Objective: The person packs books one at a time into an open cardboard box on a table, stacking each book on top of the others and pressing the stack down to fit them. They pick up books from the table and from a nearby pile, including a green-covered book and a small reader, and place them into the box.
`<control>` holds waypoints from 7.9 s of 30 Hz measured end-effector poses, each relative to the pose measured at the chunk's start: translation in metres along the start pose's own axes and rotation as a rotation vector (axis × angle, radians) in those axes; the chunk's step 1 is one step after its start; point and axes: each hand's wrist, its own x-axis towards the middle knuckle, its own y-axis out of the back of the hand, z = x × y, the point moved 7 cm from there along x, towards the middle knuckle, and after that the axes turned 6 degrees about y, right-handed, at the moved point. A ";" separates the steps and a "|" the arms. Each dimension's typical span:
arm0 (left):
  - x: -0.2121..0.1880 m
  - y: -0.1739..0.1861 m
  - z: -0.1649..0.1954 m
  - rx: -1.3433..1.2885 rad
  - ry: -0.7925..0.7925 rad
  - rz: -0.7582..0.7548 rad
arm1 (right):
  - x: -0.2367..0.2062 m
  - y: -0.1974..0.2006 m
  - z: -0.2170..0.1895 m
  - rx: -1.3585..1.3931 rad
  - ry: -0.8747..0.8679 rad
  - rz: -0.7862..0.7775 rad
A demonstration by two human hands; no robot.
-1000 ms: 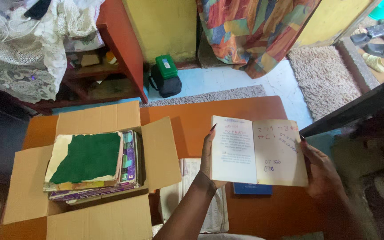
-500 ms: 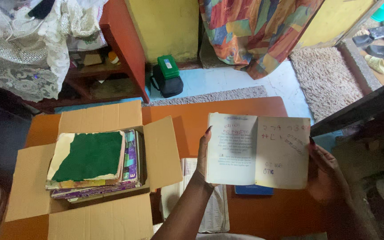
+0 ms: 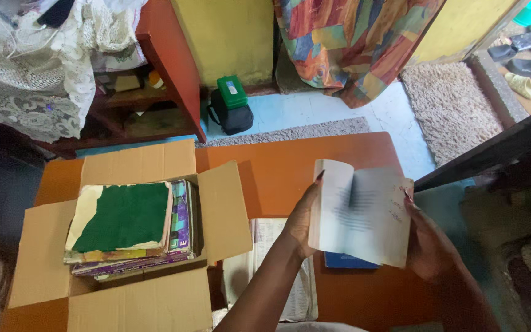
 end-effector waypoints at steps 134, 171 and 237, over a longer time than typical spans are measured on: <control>0.012 0.016 0.019 0.658 0.040 0.143 | -0.002 -0.013 -0.001 -0.056 -0.016 -0.222; -0.273 0.207 0.272 0.601 -0.549 0.931 | -0.034 -0.412 0.083 -0.198 0.100 -0.318; -0.401 0.341 0.386 1.950 -0.154 1.580 | 0.016 -0.651 0.243 -1.423 0.348 -0.466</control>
